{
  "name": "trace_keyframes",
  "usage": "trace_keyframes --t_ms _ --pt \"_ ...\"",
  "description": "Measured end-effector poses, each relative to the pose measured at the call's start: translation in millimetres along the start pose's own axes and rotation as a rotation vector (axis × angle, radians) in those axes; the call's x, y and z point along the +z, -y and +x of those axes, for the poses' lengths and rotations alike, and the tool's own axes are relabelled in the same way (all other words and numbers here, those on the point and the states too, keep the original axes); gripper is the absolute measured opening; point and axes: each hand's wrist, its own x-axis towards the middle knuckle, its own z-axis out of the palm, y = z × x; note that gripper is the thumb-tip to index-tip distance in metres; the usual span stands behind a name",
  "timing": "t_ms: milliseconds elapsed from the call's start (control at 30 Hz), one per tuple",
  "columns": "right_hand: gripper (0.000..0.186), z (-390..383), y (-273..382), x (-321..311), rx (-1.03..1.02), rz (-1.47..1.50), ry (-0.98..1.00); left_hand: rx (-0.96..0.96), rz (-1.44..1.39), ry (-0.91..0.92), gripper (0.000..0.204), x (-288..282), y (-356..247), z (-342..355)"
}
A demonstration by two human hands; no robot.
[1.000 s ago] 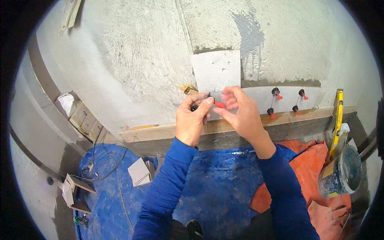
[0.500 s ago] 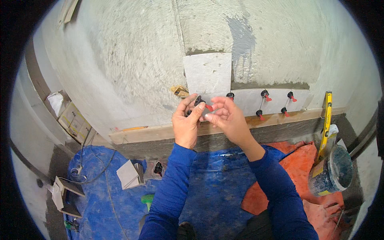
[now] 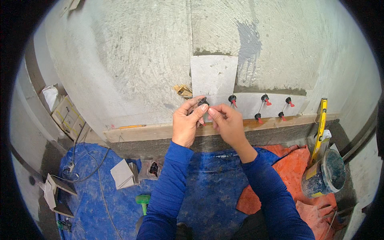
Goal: The person applies adhesive to a white tile using a trowel, places the tile on a wall above a wooden batten, and secures it with a green rubber mallet and tile leveling clips. The person repeats the process for additional tiles, adjusting clips to maintain alignment.
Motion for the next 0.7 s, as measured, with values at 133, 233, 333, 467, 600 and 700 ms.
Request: trace_keyframes --t_ms 133,233,333,467,600,700 --pt "0.026 2 -3 -2 0.202 0.302 0.027 0.017 -0.007 0.011 0.039 -7 4 2" --pt "0.024 2 -10 11 -0.018 -0.169 -0.052 -0.007 0.032 -0.079 0.040 -8 15 6" --pt "0.024 1 -18 15 -0.260 -0.482 -0.091 -0.050 -0.111 -0.104 0.039 -8 32 10" --pt "0.021 -3 -28 16 -0.070 -0.481 -0.119 -0.250 -0.239 -0.127 0.035 -13 52 13" --pt "0.019 3 -37 19 -0.314 -0.714 -0.245 -0.277 -0.385 -0.141 0.027 -9 73 15" --pt "0.019 9 -41 20 -0.426 -0.830 -0.311 -0.290 -0.407 -0.097 0.023 -7 84 21"
